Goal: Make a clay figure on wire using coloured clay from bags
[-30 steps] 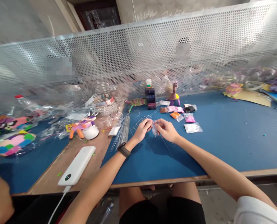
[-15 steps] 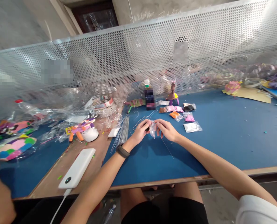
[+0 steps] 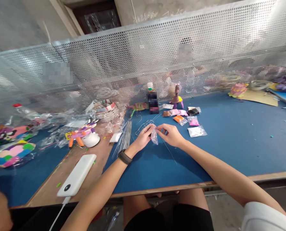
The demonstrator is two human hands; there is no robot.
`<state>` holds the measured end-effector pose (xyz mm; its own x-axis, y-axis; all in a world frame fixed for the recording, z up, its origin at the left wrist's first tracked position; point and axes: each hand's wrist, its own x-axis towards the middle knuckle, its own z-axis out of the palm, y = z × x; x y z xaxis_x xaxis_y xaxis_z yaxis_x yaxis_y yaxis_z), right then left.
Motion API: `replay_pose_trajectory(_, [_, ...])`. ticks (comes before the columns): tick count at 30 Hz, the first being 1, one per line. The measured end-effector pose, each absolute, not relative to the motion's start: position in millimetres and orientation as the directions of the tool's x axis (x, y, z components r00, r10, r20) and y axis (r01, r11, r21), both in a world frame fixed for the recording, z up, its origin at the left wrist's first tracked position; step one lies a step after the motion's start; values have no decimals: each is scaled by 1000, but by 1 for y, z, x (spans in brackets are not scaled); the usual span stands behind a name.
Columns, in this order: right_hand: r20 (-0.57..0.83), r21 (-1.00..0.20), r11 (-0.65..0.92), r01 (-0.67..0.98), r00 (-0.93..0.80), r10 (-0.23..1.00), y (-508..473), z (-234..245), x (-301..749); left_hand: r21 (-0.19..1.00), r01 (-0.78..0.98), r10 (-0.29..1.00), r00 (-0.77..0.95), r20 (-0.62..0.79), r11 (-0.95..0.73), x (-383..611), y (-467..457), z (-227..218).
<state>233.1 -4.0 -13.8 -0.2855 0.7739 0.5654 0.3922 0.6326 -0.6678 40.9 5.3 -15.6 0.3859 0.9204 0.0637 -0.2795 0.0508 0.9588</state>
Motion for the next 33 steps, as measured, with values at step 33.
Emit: replay_pose_trajectory(33, [507, -497, 628, 599, -387, 770, 5, -14, 245, 822, 375, 891, 327, 315, -428, 38, 1, -18])
